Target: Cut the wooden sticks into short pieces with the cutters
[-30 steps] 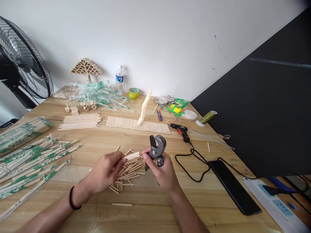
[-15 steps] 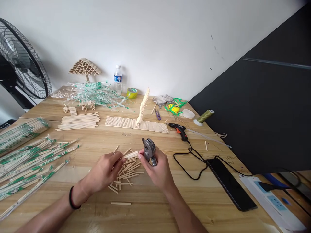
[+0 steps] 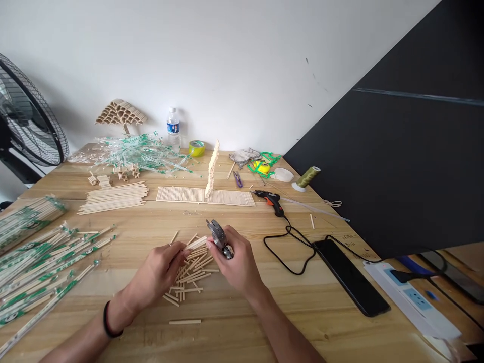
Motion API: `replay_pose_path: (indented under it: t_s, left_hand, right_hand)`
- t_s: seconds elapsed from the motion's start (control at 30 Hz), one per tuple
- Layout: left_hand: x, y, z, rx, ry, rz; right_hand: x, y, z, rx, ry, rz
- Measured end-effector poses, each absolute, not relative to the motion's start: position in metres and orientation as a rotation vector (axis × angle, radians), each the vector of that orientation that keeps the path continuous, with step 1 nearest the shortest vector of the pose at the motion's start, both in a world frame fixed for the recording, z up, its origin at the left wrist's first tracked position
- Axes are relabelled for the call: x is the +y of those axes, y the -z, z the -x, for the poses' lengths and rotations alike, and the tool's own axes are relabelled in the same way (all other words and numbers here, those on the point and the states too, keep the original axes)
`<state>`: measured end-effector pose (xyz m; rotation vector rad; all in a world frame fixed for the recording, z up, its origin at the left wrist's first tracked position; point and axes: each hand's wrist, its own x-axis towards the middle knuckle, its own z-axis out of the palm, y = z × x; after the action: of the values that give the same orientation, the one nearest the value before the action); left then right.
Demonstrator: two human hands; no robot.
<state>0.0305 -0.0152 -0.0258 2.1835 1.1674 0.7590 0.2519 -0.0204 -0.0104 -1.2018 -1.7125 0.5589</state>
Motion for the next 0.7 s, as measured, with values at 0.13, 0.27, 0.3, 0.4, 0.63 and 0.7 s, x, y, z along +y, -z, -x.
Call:
replay_pose_path:
  t_s: [0.13,0.27,0.3,0.4,0.63,0.7]
  left_hand:
    - [-0.0152,0.0253,-0.0297,1.196,-0.753,-2.186]
    - [-0.0146,0.0245,-0.0297,1.205,-0.745,-2.185]
    - [-0.0144,0.0246,-0.0298,1.208,-0.747,-2.187]
    - [-0.0138,0.025,-0.0302,1.213,-0.758,-2.192]
    - [-0.0133,0.0261,-0.0297,1.199,-0.742,-2.209]
    - [-0.0122,0.0255,-0.028,1.19,-0.728,-2.221]
  right_hand:
    - [-0.0213,0.0106,-0.2516,-1.71,-0.55,1.21]
    - [-0.0215,0.011,-0.2511,-1.719,-0.562,1.217]
    - [-0.0214,0.0109,-0.2511,-1.723,-0.574,1.209]
    - [-0.0211,0.0094,-0.2515,-1.731,-0.612,1.183]
    - [-0.0208,0.0052,-0.2562,-1.81,-0.651,1.169]
    - [-0.0206,0.0054,-0.2584,-1.859,-0.658,1.153]
